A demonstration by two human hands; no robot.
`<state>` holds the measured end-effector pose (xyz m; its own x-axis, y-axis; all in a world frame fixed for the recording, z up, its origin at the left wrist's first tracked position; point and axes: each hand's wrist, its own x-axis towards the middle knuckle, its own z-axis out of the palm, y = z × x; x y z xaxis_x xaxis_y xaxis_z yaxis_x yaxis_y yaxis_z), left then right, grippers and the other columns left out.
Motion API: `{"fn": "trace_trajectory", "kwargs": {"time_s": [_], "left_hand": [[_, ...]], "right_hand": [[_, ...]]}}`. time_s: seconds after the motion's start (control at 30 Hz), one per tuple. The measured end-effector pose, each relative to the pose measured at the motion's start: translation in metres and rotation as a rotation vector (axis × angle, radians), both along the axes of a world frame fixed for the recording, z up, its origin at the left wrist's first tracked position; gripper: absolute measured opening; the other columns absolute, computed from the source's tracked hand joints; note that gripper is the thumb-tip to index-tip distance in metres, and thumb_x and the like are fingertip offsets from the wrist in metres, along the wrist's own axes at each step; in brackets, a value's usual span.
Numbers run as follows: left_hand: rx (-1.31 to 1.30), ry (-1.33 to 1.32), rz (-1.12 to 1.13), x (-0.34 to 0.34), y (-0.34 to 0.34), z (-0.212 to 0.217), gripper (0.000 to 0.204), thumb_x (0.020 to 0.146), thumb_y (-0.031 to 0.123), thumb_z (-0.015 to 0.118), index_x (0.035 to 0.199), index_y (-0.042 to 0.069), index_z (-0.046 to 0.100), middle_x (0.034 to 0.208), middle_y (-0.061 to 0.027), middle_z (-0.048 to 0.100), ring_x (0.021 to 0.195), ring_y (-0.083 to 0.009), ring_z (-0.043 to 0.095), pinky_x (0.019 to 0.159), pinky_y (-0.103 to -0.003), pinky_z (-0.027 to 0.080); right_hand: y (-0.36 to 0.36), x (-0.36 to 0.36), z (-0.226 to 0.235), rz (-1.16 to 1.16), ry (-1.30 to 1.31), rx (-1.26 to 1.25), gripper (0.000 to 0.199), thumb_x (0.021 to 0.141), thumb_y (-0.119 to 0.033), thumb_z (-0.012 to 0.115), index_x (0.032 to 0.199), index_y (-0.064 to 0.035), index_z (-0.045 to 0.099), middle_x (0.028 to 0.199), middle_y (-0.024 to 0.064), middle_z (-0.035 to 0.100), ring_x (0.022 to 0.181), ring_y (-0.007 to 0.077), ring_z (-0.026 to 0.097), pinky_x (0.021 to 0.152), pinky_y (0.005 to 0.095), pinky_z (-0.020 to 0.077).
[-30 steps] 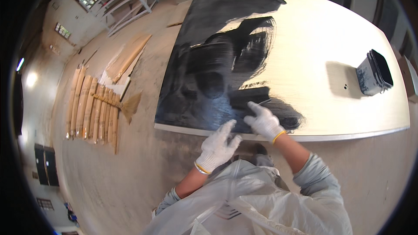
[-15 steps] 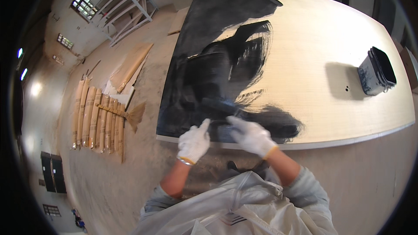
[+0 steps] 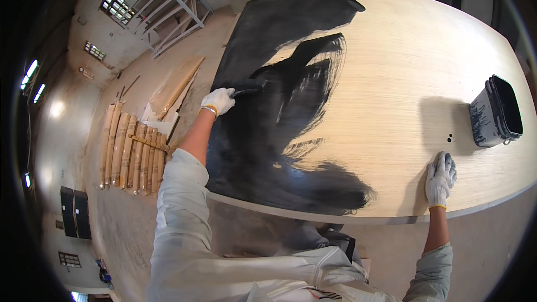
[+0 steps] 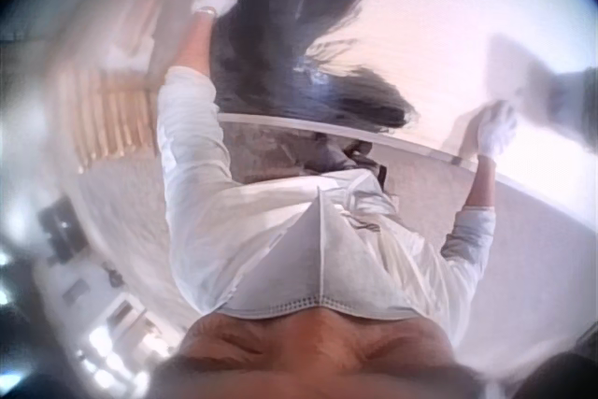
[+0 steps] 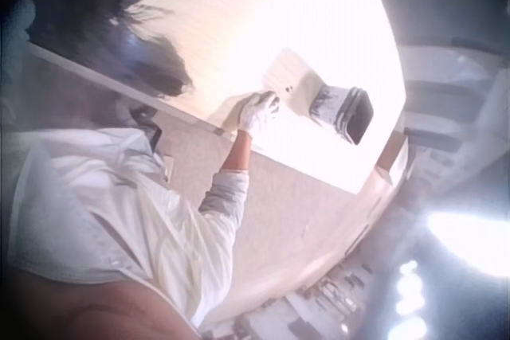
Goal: The person lifts and positions a large wooden board, then uses a brush to apply black paint across its surface. The person repeatedly dips the brush into a container and spreads the paint in broad strokes.
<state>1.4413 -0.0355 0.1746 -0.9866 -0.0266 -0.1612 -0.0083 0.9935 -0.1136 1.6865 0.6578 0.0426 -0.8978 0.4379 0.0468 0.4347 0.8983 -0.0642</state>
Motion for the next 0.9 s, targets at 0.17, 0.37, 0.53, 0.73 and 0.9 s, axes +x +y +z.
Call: {"fn": "trace_trajectory", "kwargs": {"time_s": [0.17,0.37,0.53,0.73,0.9], "left_hand": [[-0.053,-0.175,-0.204,-0.002,0.101,0.013,0.041,0.098,0.031,0.060,0.138,0.023,0.068,0.127,-0.0124,0.075,0.119,-0.0364,0.071,0.101,-0.051,0.057],[-0.043,-0.104,-0.135,-0.094,0.116,0.007,0.042,0.101,0.030,0.060,0.142,0.027,0.070,0.136,-0.0101,0.073,0.126,-0.0344,0.069,0.107,-0.047,0.055],[-0.023,-0.034,-0.148,-0.157,0.158,-0.004,0.037,0.104,0.027,0.053,0.134,0.021,0.074,0.134,-0.0124,0.074,0.124,-0.0369,0.070,0.101,-0.050,0.058],[-0.166,-0.240,-0.401,-0.118,0.167,0.029,0.047,0.089,0.026,0.061,0.135,0.026,0.073,0.122,-0.0157,0.076,0.116,-0.0361,0.073,0.099,-0.049,0.057],[-0.088,-0.129,-0.199,-0.193,0.178,0.019,0.042,0.098,0.024,0.059,0.138,0.023,0.074,0.133,-0.0122,0.075,0.125,-0.0363,0.070,0.106,-0.046,0.055]], "right_hand": [[0.034,0.025,-0.012,0.098,0.036,0.092,0.062,0.109,-0.036,0.052,0.164,-0.0092,0.042,0.169,0.0189,0.041,0.157,0.0404,0.034,0.131,0.0530,0.0223],[0.016,0.016,0.000,0.084,0.022,0.077,0.060,0.108,-0.032,0.052,0.163,-0.0093,0.044,0.169,0.0193,0.040,0.157,0.0408,0.033,0.131,0.0537,0.0213],[0.005,0.006,0.017,0.089,0.013,-0.005,0.060,0.106,-0.031,0.052,0.162,-0.0098,0.046,0.169,0.0198,0.041,0.156,0.0424,0.033,0.131,0.0528,0.0221],[0.014,0.022,0.004,0.056,0.069,0.020,0.062,0.102,-0.025,0.059,0.161,-0.0093,0.048,0.167,0.0202,0.043,0.155,0.0424,0.036,0.129,0.0547,0.0231],[0.008,0.009,0.013,0.098,0.096,0.006,0.061,0.101,-0.025,0.059,0.159,-0.0082,0.050,0.165,0.0211,0.045,0.154,0.0431,0.036,0.130,0.0552,0.0227]]}}
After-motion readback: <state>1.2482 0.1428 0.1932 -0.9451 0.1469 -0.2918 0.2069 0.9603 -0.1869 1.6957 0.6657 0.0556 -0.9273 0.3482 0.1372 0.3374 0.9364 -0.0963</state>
